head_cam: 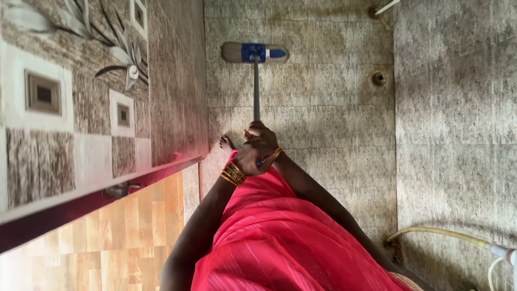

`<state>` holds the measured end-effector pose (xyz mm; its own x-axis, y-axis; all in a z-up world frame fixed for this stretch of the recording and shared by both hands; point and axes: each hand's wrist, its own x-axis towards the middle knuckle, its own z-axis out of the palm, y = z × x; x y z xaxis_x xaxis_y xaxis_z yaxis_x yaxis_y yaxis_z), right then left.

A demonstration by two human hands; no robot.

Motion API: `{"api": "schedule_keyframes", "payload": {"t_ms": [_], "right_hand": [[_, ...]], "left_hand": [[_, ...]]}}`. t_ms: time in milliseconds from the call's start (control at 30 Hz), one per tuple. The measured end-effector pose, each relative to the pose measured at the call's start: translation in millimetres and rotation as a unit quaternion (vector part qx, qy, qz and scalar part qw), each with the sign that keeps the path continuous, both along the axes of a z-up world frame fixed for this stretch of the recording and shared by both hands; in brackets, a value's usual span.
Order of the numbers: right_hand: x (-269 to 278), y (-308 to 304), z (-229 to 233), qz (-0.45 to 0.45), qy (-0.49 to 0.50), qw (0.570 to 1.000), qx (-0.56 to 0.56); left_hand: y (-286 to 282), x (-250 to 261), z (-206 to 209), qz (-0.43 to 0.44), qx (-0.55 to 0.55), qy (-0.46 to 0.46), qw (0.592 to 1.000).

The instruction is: The person cleans the tiled floor by pushing a blue and white mop back and forth across the surface, moving from the bathroom into the hallway.

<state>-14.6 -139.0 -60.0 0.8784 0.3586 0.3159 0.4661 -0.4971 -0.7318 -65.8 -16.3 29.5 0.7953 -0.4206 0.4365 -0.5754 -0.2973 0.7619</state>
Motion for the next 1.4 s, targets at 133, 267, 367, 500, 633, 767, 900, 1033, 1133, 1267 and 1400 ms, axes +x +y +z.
{"api": "schedule_keyframes", "payload": {"t_ms": [133, 267, 367, 500, 633, 767, 900, 1033, 1133, 1267, 1400], "right_hand": [[-30, -3, 24, -0.009, 0.012, 1.0, 0.009], [-56, -11, 36, -0.002, 0.0, 1.0, 0.007], [-67, -15, 42, 0.001, -0.011, 1.0, 0.008], [-70, -17, 46, 0.006, -0.023, 1.0, 0.007], [-68, -14, 46, 0.007, -0.029, 1.0, 0.005], [-53, -5, 40, 0.006, -0.035, 0.999, 0.001], [-24, 5, 24, -0.001, -0.047, 0.999, -0.007], [11, 6, -7, -0.004, -0.063, 0.998, -0.015], [35, 0, -35, -0.009, -0.036, 0.999, -0.038], [53, -8, -61, -0.009, -0.006, 0.999, -0.05], [54, -16, -71, -0.006, 0.004, 0.996, -0.094]], "left_hand": [[-1, -22, 28, -0.025, 0.004, 0.04, 0.999], [-4, -44, 60, -0.036, 0.002, 0.053, 0.998], [-5, -48, 75, -0.034, -0.01, 0.051, 0.998], [-4, -50, 75, -0.004, -0.044, 0.026, 0.999], [1, -57, 55, -0.002, -0.031, 0.048, 0.998], [6, -47, 29, -0.014, -0.018, 0.05, 0.999], [11, -21, 7, -0.026, -0.001, 0.063, 0.998], [16, 13, -12, -0.035, 0.008, 0.049, 0.998], [17, 38, -27, -0.033, 0.003, 0.03, 0.999], [11, 57, -42, -0.042, 0.028, 0.043, 0.998], [5, 57, -43, -0.046, 0.036, 0.048, 0.997]]}}
